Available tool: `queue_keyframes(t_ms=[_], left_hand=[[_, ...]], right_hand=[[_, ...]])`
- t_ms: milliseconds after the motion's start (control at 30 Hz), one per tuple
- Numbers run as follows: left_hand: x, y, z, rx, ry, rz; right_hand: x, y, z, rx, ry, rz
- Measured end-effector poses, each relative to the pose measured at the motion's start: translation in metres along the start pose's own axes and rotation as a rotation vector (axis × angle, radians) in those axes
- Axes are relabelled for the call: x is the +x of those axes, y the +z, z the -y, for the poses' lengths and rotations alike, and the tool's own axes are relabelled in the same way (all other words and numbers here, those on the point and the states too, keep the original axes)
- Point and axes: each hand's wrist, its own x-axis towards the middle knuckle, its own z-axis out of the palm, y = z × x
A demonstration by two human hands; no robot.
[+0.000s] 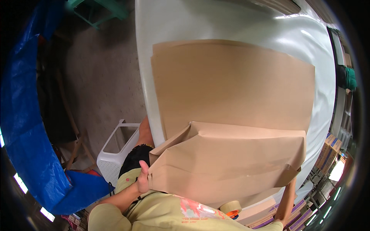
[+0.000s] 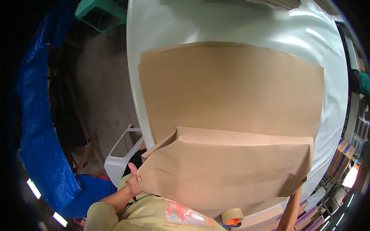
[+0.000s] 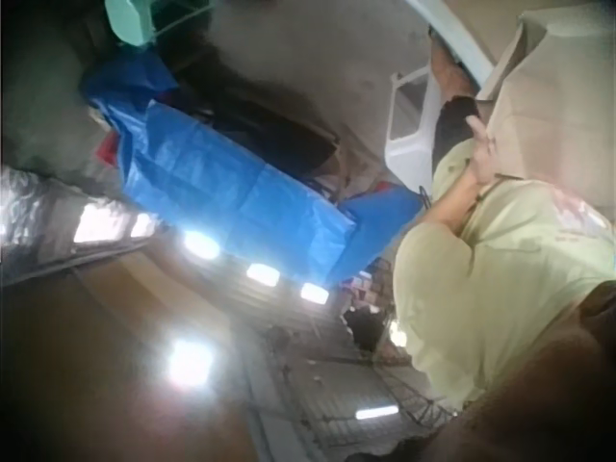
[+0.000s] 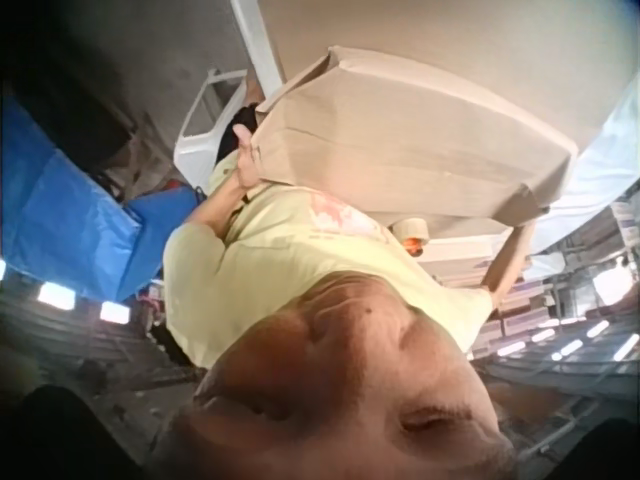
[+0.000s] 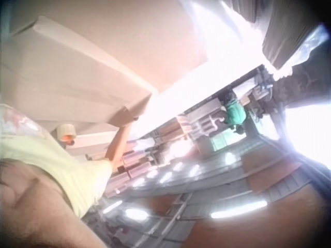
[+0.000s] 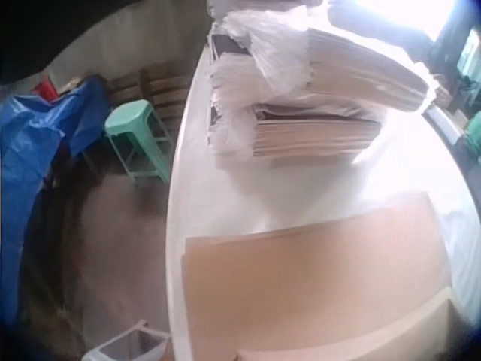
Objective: The person wraps individual packaged items in brown paper, using a tape dispenser to secure the folds, and then prepares a stack of items in plastic sleeves to be wrapped in a larger sheet of brown paper.
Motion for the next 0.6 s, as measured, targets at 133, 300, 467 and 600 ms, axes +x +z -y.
queue_keyframes(t_ms=[133, 300, 467, 600], left_hand=[[-0.005, 0.005, -0.001, 0.05, 0.016, -0.043], [-0.01, 0.002, -0.007, 0.113, 0.053, -0.087], [-0.013, 0.011, -0.024, 0.085, 0.102, -0.051], [-0.024, -0.009, -0.053, 0.274, -0.078, 0.098]], right_hand=[[0.01, 0.002, -0.002, 0.007, -0.005, 0.014], [-0.005, -0.003, -0.007, 0.034, -0.04, 0.004], [-0.018, 0.018, -0.008, -0.116, 0.046, -0.172], [-0.089, 0.036, 0.024, -0.557, -0.005, -0.562]])
